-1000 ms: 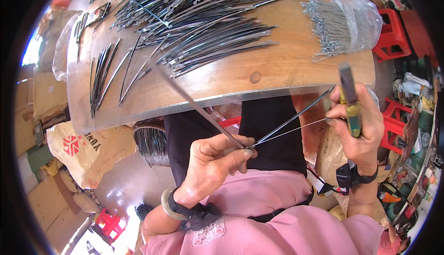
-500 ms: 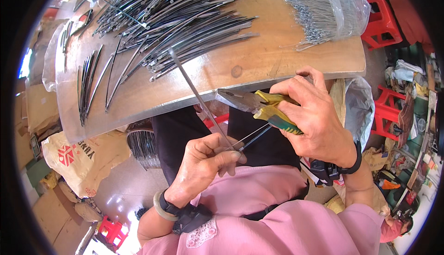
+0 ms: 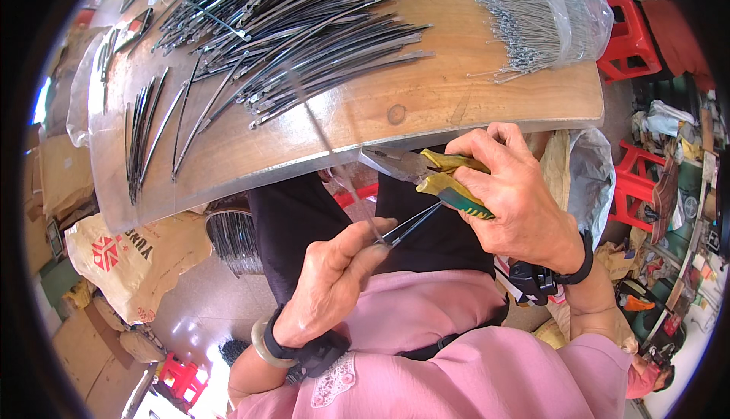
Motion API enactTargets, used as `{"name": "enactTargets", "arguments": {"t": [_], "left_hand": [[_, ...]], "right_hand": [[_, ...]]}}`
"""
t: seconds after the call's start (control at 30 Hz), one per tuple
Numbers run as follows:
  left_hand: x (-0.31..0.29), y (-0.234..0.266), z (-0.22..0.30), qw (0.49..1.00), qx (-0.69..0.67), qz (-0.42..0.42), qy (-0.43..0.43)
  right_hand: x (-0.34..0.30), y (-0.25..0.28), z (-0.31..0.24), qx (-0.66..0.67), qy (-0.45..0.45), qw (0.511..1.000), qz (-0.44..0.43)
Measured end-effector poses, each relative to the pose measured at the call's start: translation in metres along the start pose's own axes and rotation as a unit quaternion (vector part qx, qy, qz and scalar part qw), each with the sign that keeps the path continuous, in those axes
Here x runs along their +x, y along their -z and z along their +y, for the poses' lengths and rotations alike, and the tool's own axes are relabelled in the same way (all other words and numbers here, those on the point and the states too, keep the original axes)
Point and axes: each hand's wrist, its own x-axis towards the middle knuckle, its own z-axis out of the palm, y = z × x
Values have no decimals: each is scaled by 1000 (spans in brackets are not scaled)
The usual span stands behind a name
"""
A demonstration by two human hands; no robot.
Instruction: The person uses pliers to bend the ends of thin metal rods. They pick up individual rods from a pile on a wooden table, use the pliers to shape the tip of each rod into a small hook, and then place the finished rod aside.
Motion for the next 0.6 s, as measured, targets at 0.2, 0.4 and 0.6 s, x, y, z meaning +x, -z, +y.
{"name": "enactTargets", "arguments": {"t": [0.2, 0.4, 0.6], "left_hand": [[-5, 47, 10, 989, 33, -140, 45], [22, 47, 31, 985, -106, -133, 37], [30, 23, 23, 954, -225, -152, 126]], "right_hand": [[2, 4, -1, 2, 8, 1000, 12], [16, 4, -17, 33, 53, 998, 1], [21, -8, -15, 16, 81, 997, 9]]}}
